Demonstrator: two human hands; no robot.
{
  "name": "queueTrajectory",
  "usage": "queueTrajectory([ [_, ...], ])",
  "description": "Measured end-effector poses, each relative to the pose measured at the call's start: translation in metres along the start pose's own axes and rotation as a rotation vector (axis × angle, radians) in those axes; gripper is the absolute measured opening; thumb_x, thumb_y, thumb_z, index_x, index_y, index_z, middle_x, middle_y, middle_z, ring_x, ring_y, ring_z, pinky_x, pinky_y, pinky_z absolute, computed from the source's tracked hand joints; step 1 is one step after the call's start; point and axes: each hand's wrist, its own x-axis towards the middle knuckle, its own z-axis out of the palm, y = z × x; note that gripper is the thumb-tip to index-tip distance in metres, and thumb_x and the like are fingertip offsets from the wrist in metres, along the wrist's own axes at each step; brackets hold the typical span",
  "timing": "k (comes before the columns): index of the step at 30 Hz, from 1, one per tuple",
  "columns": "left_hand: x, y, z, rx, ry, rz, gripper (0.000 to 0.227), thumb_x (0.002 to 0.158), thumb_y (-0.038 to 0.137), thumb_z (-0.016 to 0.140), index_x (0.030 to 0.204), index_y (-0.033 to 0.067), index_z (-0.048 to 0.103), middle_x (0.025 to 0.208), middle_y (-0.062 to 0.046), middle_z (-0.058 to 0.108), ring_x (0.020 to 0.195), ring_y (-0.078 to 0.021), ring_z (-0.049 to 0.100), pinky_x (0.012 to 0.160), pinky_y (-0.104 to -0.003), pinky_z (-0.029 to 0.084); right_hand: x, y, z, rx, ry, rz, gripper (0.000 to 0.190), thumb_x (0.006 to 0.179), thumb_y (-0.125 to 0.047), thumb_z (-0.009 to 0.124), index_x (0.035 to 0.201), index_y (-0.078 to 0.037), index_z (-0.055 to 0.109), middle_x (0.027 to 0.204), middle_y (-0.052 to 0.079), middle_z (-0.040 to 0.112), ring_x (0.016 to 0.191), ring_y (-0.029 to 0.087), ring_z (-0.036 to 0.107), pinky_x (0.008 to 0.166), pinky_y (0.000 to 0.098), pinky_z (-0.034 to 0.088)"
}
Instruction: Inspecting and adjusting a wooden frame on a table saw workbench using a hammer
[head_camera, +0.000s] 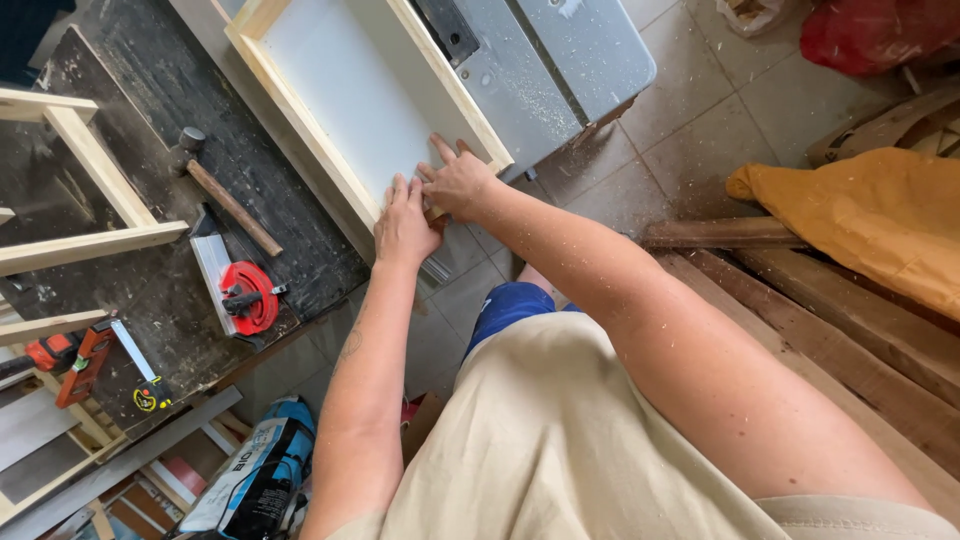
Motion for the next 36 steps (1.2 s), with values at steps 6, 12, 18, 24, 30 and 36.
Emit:
queueTrajectory([
  [6,0.005,-0.001,0.001,-0.061,-0.045,-0.058,0.086,0.092,0.039,0.08,0.16,0.0036,0.04,0.172,-0.02,0.03,0.155,-0.0436,0.036,0.114,-0.064,0.048,-0.003,-0.001,-0.012,0.02,0.023,0.01,0.075,0.081,-0.037,0.085,0.151,-0.03,0.061,0.164,-0.006,0.05,0.157,0.048,0.022,0.118,0.063,0.038],
  [12,0.019,-0.01,0.004,-0.026,-0.08,-0.061,0.089,0.094,0.039,0.078,0.163,0.0021,0.037,0.173,-0.019,0.027,0.157,-0.0428,0.032,0.118,-0.062,0.045,0.012,-0.002,0.0,0.011,0.057,0.037,0.07,0.087,-0.042,0.081,0.153,-0.03,0.06,0.166,-0.006,0.049,0.158,0.046,0.021,0.12,0.0603,0.035],
  [18,0.036,-0.02,0.012,0.023,-0.074,-0.04,0.086,0.092,0.029,0.075,0.162,-0.0016,0.038,0.173,-0.021,0.028,0.154,-0.0465,0.035,0.113,-0.064,0.05,0.044,-0.006,0.044,0.036,0.2,0.075,0.053,0.1,-0.034,0.07,0.151,-0.021,0.061,0.165,-0.001,0.051,0.156,0.041,0.027,0.118,0.0572,0.034],
  [24,0.05,-0.028,0.017,0.038,-0.105,-0.032,0.082,0.09,0.016,0.062,0.165,-0.0029,0.033,0.175,-0.02,0.024,0.155,-0.0465,0.032,0.112,-0.062,0.051,0.036,-0.024,0.069,0.061,0.746,0.145,0.041,0.102,-0.015,0.056,0.138,0.005,0.06,0.139,0.025,0.067,0.141,0.04,0.053,0.126,0.0578,0.024],
  [30,0.052,-0.029,-0.001,0.091,-0.086,0.024,0.075,0.096,0.01,0.064,0.163,-0.0063,0.034,0.172,-0.028,0.024,0.152,-0.0532,0.036,0.113,-0.062,0.05,-0.032,-0.022,0.046,0.261,0.697,0.005,0.082,0.084,-0.002,0.07,0.16,-0.002,0.041,0.164,0.018,0.046,0.153,0.036,0.04,0.127,0.0502,0.033],
  [36,0.061,-0.033,-0.007,0.029,-0.057,-0.002,0.084,0.098,0.037,0.074,0.161,-0.0071,0.039,0.169,-0.032,0.027,0.15,-0.0567,0.036,0.113,-0.068,0.047,-0.075,0.054,0.097,0.179,1.025,0.251,0.04,0.087,-0.007,0.068,0.127,-0.007,0.068,0.126,0.017,0.065,0.122,0.037,0.062,0.098,0.046,0.051],
])
